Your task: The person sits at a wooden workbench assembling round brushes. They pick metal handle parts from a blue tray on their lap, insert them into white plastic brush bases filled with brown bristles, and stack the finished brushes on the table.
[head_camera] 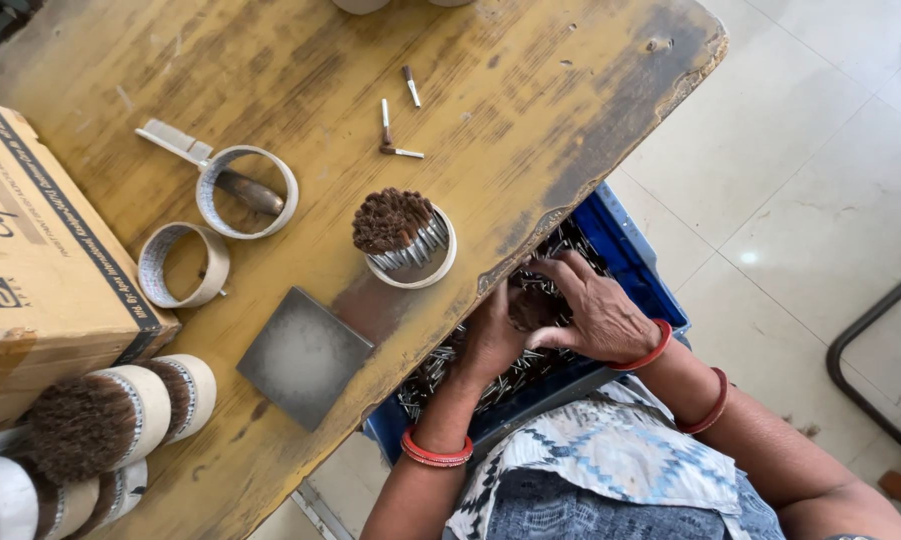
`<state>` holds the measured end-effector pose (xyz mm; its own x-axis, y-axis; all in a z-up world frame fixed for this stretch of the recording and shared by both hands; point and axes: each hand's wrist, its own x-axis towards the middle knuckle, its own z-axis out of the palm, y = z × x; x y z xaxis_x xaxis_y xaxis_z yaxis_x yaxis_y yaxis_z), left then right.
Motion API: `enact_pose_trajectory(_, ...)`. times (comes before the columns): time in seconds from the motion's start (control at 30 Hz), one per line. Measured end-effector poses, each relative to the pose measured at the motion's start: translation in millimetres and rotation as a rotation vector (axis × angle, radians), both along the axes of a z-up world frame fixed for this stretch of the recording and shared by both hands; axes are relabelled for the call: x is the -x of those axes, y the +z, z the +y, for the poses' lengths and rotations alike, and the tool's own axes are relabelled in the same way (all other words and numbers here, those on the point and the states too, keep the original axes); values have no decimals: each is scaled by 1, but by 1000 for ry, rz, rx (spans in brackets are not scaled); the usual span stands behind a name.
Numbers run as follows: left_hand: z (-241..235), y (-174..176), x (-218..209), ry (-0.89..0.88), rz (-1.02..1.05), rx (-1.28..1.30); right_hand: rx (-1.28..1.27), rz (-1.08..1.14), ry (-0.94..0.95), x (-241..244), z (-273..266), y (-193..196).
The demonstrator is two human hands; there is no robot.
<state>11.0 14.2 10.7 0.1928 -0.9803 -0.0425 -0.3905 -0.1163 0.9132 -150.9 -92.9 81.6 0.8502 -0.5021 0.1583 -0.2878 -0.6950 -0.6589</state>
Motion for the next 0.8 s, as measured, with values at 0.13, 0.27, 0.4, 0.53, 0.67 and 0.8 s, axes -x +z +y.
enact_pose_trajectory(0.13, 0, 16, 7, -60, 42, 256, 63, 2, 146, -5, 10, -3)
enact_pose_trajectory(0.27, 5, 68, 4, -62, 61, 305, 106, -67, 202, -2, 5, 1)
enact_pose_trajectory(0.4, 38, 150, -28, -333, -5, -200, -168, -216, 175, -6, -6, 23)
enact_pose_trajectory(0.53, 75, 177, -49, 192, 554, -504, -135, -260, 162, -35, -30, 92)
enact_pose_trajectory(0.67, 47, 181, -57, 566, -190, -20, 125, -267, 314, -99, -40, 141)
enact_pose_trajectory(0.8, 29, 185, -64, 513, -338, 281, 272, -163, 588, -151, -46, 149)
